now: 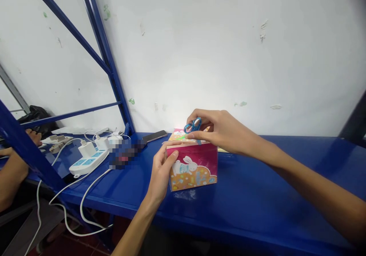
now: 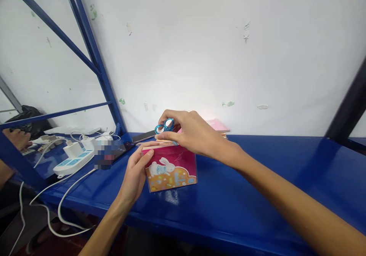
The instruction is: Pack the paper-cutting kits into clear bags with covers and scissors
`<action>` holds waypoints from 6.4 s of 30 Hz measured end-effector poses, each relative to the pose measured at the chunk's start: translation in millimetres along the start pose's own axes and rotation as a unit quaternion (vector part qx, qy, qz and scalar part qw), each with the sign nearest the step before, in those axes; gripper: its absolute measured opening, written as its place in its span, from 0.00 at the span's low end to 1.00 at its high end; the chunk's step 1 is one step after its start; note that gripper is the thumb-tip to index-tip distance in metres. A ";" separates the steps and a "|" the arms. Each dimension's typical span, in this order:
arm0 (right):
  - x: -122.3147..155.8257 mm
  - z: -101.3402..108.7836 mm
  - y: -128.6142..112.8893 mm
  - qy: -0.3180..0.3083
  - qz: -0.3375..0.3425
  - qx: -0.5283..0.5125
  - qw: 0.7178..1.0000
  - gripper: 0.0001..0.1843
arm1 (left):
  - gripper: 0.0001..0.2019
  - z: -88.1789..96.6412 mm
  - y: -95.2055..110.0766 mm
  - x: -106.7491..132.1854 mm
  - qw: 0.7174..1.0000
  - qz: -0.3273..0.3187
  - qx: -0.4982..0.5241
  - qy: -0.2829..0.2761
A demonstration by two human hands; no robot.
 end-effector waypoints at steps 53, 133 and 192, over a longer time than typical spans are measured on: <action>62.5 -66.1 129.2 -0.126 -0.071 0.067 0.987 0.20 | 0.13 25.1 -52.8 -15.1 0.906 0.135 -0.390 -0.094; 86.9 -71.4 144.8 -0.089 -0.176 0.071 0.978 0.17 | 0.10 20.3 -51.2 -13.0 0.851 0.134 -0.482 -0.161; 82.0 -6.3 129.8 -0.019 -0.115 0.377 0.919 0.30 | 0.26 15.5 -93.3 -123.4 0.660 0.069 -0.721 -0.200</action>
Point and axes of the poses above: each hand's wrist, its own x-axis away from the middle knuckle, its own z-axis out of the back of the hand, y = z × x, the point moved 7 cm from there along -x, towards the middle knuckle, and after that the axes turned 12 degrees about -y, right-handed, at the moved point
